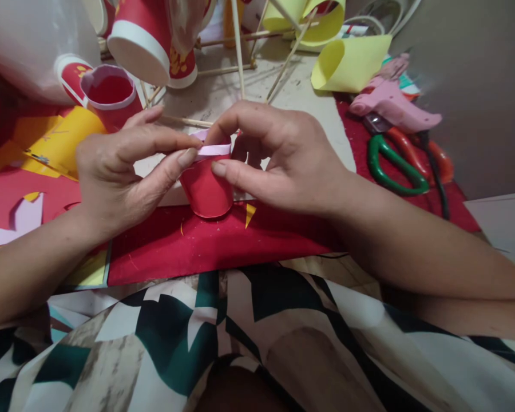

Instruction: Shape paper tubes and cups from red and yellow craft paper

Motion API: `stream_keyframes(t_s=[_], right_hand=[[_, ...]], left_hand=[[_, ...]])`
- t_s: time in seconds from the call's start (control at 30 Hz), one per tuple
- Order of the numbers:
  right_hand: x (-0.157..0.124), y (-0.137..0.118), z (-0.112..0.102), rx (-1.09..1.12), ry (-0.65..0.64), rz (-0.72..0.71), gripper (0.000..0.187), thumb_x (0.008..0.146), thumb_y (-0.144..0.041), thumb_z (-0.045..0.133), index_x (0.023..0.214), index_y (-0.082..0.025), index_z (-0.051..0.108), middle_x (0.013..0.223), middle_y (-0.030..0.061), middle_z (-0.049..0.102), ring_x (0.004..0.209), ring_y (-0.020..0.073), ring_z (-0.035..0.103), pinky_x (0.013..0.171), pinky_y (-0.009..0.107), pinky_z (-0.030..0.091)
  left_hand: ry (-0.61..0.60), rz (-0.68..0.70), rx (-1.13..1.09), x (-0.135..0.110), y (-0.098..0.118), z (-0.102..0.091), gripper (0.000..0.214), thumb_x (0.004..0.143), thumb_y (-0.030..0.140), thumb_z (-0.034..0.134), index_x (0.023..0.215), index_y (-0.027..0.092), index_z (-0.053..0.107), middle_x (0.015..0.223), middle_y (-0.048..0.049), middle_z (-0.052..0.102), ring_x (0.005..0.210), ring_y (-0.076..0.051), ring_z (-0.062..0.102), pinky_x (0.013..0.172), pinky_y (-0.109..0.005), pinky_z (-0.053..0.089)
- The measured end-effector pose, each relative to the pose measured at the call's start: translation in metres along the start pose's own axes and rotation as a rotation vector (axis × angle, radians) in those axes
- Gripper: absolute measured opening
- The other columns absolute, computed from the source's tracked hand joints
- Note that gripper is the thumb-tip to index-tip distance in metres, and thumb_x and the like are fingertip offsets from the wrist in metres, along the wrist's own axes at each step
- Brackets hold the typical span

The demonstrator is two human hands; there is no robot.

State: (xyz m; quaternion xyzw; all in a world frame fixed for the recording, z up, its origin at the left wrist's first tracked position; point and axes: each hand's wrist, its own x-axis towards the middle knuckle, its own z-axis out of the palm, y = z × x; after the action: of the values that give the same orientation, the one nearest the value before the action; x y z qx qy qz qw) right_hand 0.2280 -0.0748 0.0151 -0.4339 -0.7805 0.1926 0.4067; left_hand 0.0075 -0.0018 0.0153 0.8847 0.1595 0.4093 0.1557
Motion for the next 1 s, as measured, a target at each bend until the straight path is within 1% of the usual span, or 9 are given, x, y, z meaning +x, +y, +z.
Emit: stream_keyframes(t_s=[0.13,0.2,0.33,0.4,0.5,0.6,0.73,0.87,1.0], right_hand=[[0.0,0.0,0.0,-0.03,0.002,-0.009,0.01,0.097,-0.024,0.061,0.105,-0.018,0.063,0.102,0.002,0.072,0.083,0.0126,0.069,0.07,0.024,0.056],[-0.001,0.001,0.0,-0.04,0.005,-0.015,0.009,0.098,-0.025,0.06,0.104,-0.018,0.062,0.1,0.0021,0.072,0.085,0.0137,0.069,0.072,0.026,0.057],[-0.001,0.002,0.0,-0.039,-0.021,-0.017,0.012,0.1,-0.029,0.057,0.102,-0.018,0.062,0.1,0.0028,0.07,0.091,0.0157,0.069,0.079,0.028,0.058],[-0.002,0.002,-0.001,-0.047,-0.03,-0.022,0.013,0.1,-0.03,0.056,0.102,-0.018,0.061,0.102,0.0041,0.07,0.093,0.0172,0.069,0.081,0.03,0.059],[-0.002,0.002,-0.002,-0.079,-0.038,-0.03,0.014,0.101,-0.031,0.054,0.103,-0.018,0.06,0.102,0.0053,0.069,0.094,0.0186,0.068,0.083,0.034,0.059],[-0.003,0.001,-0.004,-0.105,-0.038,-0.044,0.014,0.101,-0.03,0.054,0.103,-0.018,0.06,0.101,0.0054,0.069,0.094,0.0183,0.068,0.085,0.034,0.058],[-0.003,0.0,-0.005,-0.105,-0.027,-0.059,0.011,0.1,-0.028,0.057,0.1,-0.017,0.062,0.099,0.0049,0.069,0.09,0.0163,0.068,0.083,0.032,0.058],[-0.003,-0.001,-0.007,-0.107,-0.039,-0.092,0.016,0.101,-0.031,0.057,0.096,-0.018,0.064,0.1,0.0053,0.07,0.089,0.0157,0.068,0.08,0.031,0.059],[-0.003,0.0,-0.009,-0.123,-0.034,-0.144,0.022,0.104,-0.032,0.051,0.093,-0.019,0.065,0.103,0.0043,0.071,0.099,0.0166,0.069,0.084,0.031,0.06]], left_hand=[[-0.039,0.037,-0.028,0.0,-0.003,-0.001,0.024,0.091,0.018,0.073,0.112,0.031,0.075,0.1,0.0063,0.08,0.086,-0.014,0.075,0.118,-0.047,0.048],[-0.066,0.088,0.002,0.001,-0.007,-0.002,0.026,0.091,0.018,0.072,0.114,0.03,0.073,0.097,0.0038,0.08,0.083,-0.016,0.075,0.117,-0.048,0.047],[-0.04,0.351,0.158,0.003,-0.019,-0.005,0.031,0.088,0.024,0.075,0.118,0.03,0.072,0.096,0.0024,0.079,0.082,-0.019,0.075,0.114,-0.047,0.047],[-0.025,0.416,0.199,0.003,-0.024,-0.005,0.035,0.085,0.026,0.079,0.118,0.034,0.072,0.101,0.0048,0.079,0.085,-0.018,0.075,0.114,-0.044,0.047],[-0.049,0.395,0.17,0.002,-0.027,-0.005,0.032,0.088,0.028,0.075,0.118,0.037,0.07,0.102,0.0053,0.078,0.085,-0.018,0.074,0.113,-0.044,0.047],[-0.079,0.314,0.119,0.001,-0.029,-0.003,0.029,0.092,0.028,0.065,0.12,0.034,0.069,0.091,0.0018,0.076,0.083,-0.02,0.072,0.114,-0.049,0.044],[-0.092,0.3,0.047,-0.001,-0.034,-0.001,0.034,0.087,0.023,0.07,0.121,0.028,0.071,0.093,-0.002,0.074,0.087,-0.02,0.07,0.117,-0.048,0.043],[-0.134,0.279,-0.01,-0.001,-0.036,0.001,0.034,0.088,0.025,0.07,0.121,0.032,0.071,0.097,-0.0016,0.076,0.09,-0.02,0.07,0.118,-0.052,0.042],[-0.136,0.196,-0.079,0.0,-0.027,0.001,0.024,0.087,0.026,0.072,0.11,0.033,0.073,0.096,-0.0002,0.077,0.094,-0.021,0.071,0.118,-0.055,0.042]])
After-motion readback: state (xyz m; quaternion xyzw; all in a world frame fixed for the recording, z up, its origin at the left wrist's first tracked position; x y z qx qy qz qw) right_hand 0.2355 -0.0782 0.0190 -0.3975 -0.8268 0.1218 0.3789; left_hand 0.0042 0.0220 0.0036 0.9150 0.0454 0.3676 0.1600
